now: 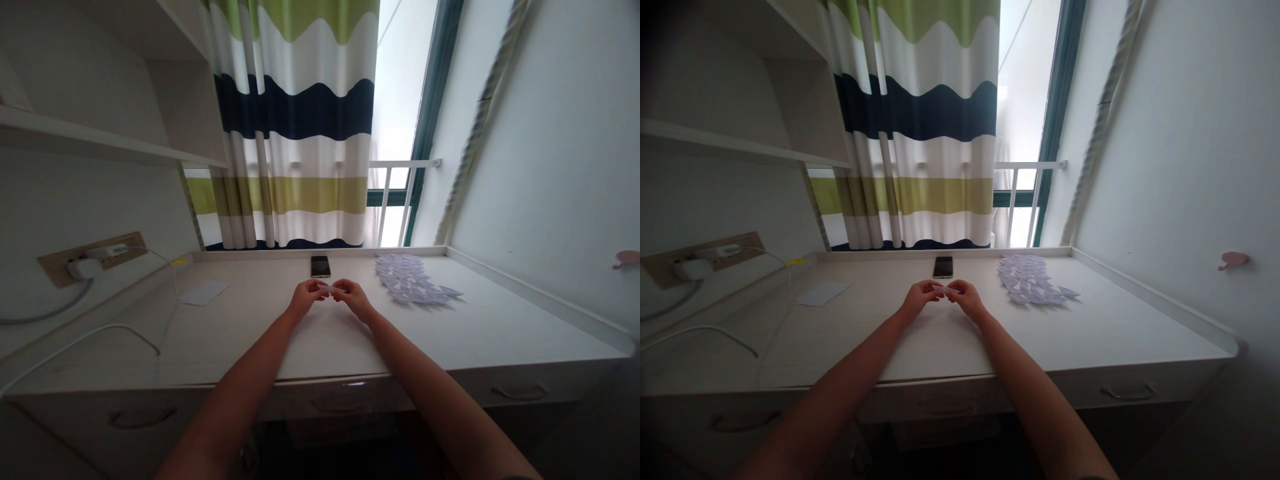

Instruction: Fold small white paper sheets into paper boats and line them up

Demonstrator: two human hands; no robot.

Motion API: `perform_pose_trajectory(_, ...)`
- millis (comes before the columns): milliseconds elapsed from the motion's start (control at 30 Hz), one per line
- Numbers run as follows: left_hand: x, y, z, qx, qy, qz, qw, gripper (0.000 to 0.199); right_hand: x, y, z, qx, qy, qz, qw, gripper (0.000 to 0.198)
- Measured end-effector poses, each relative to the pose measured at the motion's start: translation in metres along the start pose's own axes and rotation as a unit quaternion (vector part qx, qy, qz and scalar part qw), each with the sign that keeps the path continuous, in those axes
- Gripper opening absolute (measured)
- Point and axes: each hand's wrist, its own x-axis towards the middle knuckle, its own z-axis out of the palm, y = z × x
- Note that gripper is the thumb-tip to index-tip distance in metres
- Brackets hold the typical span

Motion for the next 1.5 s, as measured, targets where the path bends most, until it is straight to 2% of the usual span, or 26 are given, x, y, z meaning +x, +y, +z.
perform_pose_trajectory(233, 0.0003, -0.0044, 0.0024, -0.034, 0.012, -0.017, 0.999, 0.024, -0.0027, -0.0051, 0.0005, 0.052, -0.005, 0.055, 0.997, 0.028)
perform_pose_trajectory(433, 0.0009, -0.0064, 0.003, -0.03, 0.025, -0.014, 0.999, 0.022, -0.0035, -0.0051, 0.001, 0.045, 0.0, 0.053, 0.998, 0.024)
perform_pose_trajectory(600, 0.0006, -0.006, 0.0036, -0.043, 0.021, -0.017, 0.999, 0.03, -0.003, -0.0042, 0.0001, 0.042, -0.001, 0.044, 0.998, 0.022)
perform_pose_trajectory(1033, 0.0, -0.0037, 0.0039, -0.038, 0.019, -0.013, 0.999, 0.033, -0.0045, -0.0041, -0.0001, 0.061, -0.014, 0.067, 0.996, 0.024)
perform_pose_trajectory(1300, 0.0, -0.0044, 0.0042, -0.042, -0.027, -0.018, 0.999, 0.033, -0.004, -0.0047, -0.0007, 0.068, -0.034, 0.07, 0.995, 0.02)
perform_pose_trajectory(1500, 0.0014, -0.0091, 0.0047, -0.043, -0.065, -0.033, 0.996, 0.033, -0.0061, -0.0048, 0.0009, 0.145, -0.092, 0.095, 0.981, 0.019)
